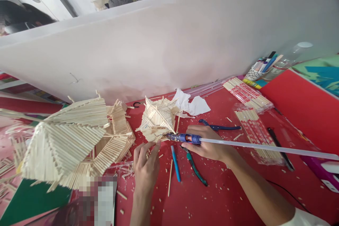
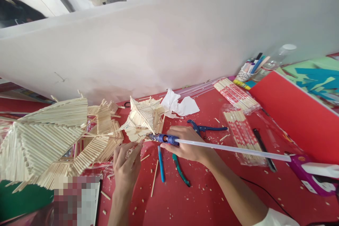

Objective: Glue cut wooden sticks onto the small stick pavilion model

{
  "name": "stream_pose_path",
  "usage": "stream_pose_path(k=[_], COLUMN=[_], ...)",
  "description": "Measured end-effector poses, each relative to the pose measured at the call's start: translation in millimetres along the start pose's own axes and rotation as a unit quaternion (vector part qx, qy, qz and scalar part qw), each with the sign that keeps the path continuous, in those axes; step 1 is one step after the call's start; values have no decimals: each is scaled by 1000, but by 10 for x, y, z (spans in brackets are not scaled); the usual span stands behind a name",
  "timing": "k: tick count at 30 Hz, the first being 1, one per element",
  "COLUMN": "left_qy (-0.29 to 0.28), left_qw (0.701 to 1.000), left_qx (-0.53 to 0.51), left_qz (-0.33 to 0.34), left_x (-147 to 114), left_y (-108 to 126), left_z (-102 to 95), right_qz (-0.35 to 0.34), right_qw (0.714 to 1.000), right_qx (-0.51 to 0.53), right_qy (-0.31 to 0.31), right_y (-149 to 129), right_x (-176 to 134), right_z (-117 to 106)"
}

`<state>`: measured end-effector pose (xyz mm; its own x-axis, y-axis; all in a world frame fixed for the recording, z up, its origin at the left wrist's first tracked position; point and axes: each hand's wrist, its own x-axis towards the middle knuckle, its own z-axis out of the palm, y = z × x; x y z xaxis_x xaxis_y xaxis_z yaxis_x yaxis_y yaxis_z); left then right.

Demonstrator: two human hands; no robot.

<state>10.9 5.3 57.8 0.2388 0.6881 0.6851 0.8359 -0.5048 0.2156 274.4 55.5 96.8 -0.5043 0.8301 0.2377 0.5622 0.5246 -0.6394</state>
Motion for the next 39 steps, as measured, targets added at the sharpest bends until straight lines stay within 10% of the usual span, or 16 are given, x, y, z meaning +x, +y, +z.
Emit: stream_pose_path(k=[39], left_qy=[32], left_qw=[998], left_qx=[13], left_qz=[-49], left_x=[10], left_y=[0], left_z=[-165], right_qz=[-5], right_qw=[1000], right_qx=[-8], right_qy=[-15], right_y=[-19], right_x=[-1], right_z=[-44])
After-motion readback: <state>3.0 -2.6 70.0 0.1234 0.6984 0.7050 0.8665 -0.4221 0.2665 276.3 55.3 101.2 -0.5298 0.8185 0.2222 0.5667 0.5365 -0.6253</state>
